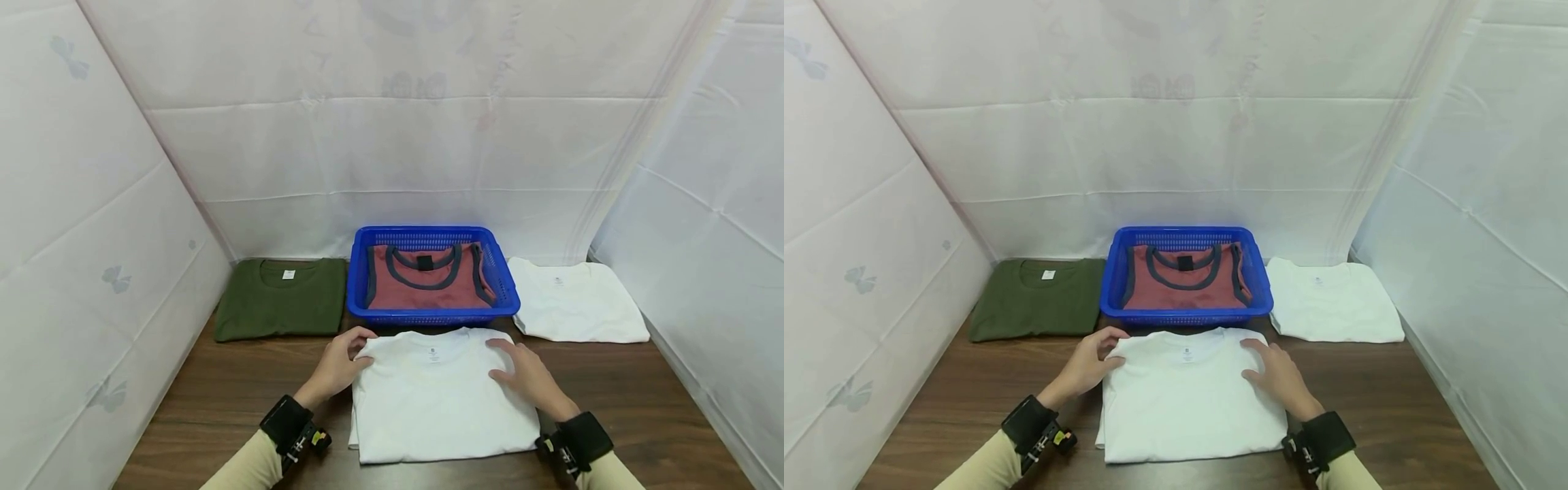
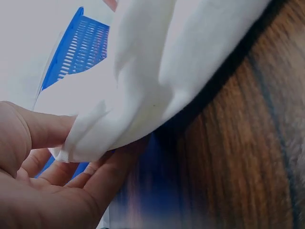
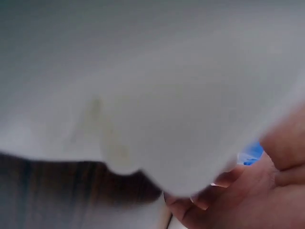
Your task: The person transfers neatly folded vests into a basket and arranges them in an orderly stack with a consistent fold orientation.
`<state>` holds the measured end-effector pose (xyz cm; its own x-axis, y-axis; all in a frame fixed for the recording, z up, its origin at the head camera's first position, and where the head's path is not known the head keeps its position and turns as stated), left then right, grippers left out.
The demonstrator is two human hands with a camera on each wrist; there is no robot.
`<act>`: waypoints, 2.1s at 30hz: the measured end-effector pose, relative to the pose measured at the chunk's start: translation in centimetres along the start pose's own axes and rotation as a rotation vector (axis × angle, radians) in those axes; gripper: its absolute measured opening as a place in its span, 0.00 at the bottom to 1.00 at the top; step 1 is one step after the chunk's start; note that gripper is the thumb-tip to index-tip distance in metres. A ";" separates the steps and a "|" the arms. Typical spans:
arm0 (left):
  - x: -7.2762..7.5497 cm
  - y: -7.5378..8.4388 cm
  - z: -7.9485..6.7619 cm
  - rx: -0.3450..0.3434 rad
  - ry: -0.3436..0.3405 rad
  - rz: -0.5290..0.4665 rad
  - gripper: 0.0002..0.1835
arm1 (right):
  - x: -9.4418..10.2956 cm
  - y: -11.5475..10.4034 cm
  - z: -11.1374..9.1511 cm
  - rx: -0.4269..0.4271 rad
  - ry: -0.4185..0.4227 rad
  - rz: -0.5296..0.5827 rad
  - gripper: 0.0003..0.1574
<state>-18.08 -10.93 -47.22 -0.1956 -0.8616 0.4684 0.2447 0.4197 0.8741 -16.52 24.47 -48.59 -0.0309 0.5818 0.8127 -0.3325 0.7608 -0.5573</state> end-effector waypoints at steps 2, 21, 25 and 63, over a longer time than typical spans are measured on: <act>0.1 -0.1 0.0 -0.007 0.010 0.013 0.18 | 0.0 -0.1 0.0 -0.011 0.004 -0.008 0.31; 0.8 0.4 -1.1 -0.169 0.133 0.096 0.17 | 1.5 -1.8 -1.1 0.038 0.022 -0.016 0.12; 1.0 0.5 -1.5 -0.220 0.137 0.107 0.16 | 2.2 -2.1 -1.6 0.052 0.063 -0.047 0.12; 6.1 7.4 -5.5 -0.325 0.274 0.134 0.20 | 7.9 -7.8 -5.0 0.427 0.331 -0.037 0.31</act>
<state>-12.19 -14.65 -38.60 0.1066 -0.8681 0.4848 0.5454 0.4587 0.7015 -9.43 24.57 -38.69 0.2638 0.6685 0.6954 -0.6833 0.6384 -0.3544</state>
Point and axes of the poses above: each hand's wrist, its own z-axis towards the middle knuckle, its own x-axis out of the back of the hand, y = z × x, the point moved 6 cm from there along z, towards the middle knuckle, and after that the axes turned 4 degrees about z, right-handed, at the moved point
